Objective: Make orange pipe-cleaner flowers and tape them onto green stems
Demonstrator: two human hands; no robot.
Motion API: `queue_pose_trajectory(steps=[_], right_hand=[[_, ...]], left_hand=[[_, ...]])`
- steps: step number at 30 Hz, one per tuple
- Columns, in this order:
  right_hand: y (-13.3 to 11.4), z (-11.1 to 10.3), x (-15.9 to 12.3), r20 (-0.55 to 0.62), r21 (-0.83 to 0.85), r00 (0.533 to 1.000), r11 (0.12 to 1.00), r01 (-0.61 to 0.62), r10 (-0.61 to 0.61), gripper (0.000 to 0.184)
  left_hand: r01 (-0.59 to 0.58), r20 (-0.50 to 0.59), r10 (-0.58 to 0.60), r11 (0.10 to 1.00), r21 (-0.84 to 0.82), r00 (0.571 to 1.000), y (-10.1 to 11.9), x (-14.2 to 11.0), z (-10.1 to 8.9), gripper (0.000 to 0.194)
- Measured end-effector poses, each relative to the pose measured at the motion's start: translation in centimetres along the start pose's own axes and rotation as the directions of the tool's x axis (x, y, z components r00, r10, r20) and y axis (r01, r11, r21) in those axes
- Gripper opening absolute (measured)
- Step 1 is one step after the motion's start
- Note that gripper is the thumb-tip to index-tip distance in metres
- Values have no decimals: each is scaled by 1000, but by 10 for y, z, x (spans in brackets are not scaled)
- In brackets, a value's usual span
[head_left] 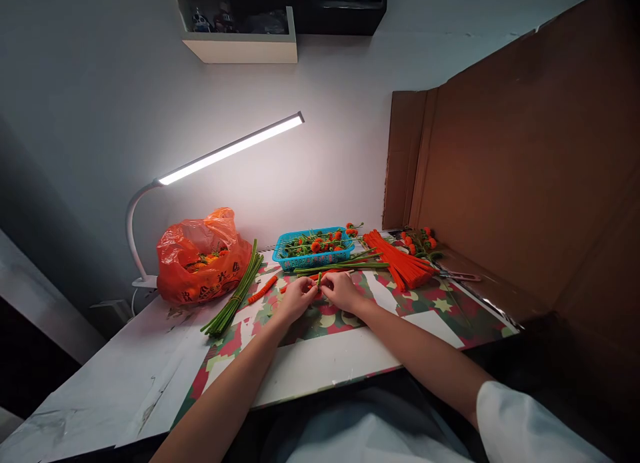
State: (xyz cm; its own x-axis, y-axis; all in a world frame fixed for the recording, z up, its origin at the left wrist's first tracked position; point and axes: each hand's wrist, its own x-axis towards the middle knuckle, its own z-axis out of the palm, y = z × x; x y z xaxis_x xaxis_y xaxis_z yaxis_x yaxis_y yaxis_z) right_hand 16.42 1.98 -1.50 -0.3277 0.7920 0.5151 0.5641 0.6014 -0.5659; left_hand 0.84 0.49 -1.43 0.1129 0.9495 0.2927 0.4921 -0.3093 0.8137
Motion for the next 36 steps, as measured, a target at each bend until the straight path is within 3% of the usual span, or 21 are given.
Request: queue_pose_trajectory(steps=[4,7,11,16,19,22,24,26,30,36], right_hand=[[2,-2,1,12,136,1000,991,-1,-1,10],[3,-7,2,72,279,993,958,65,-89,9],[4,-12,3,113,371,976,920,130,-184,18],[7,-6,3,146,496,981,867,40,-129,24],[9,-4,4,148,500,987,866,-15,-68,19],[9,-6,4,128,413,991,911,-18,-38,11],[8,-7,4,117,326,993,945,-19,-20,9],[7,-8,4,107,250,994,968,-31,5,10],[8,-4,4,84,153,996,988,-37,24,12],[9,-2,2,121,56,993,998,3,-10,12]], left_hand=[[19,41,-17,999,-31,999,-5,3,0,22],[81,147,-62,989,-123,987,-6,3,-5,27],[241,351,-141,936,-259,926,1,0,-17,29],[437,498,-204,800,-411,843,1,0,-26,25],[421,448,-233,821,-385,863,-5,3,-24,28],[290,256,-216,910,-298,942,-7,5,-18,36],[165,101,-145,956,-240,984,-6,5,-14,38],[50,21,-47,982,-181,999,-5,4,-11,38],[-25,44,29,995,-99,999,-7,2,-6,33],[91,114,-78,990,-110,990,-9,4,-4,28]])
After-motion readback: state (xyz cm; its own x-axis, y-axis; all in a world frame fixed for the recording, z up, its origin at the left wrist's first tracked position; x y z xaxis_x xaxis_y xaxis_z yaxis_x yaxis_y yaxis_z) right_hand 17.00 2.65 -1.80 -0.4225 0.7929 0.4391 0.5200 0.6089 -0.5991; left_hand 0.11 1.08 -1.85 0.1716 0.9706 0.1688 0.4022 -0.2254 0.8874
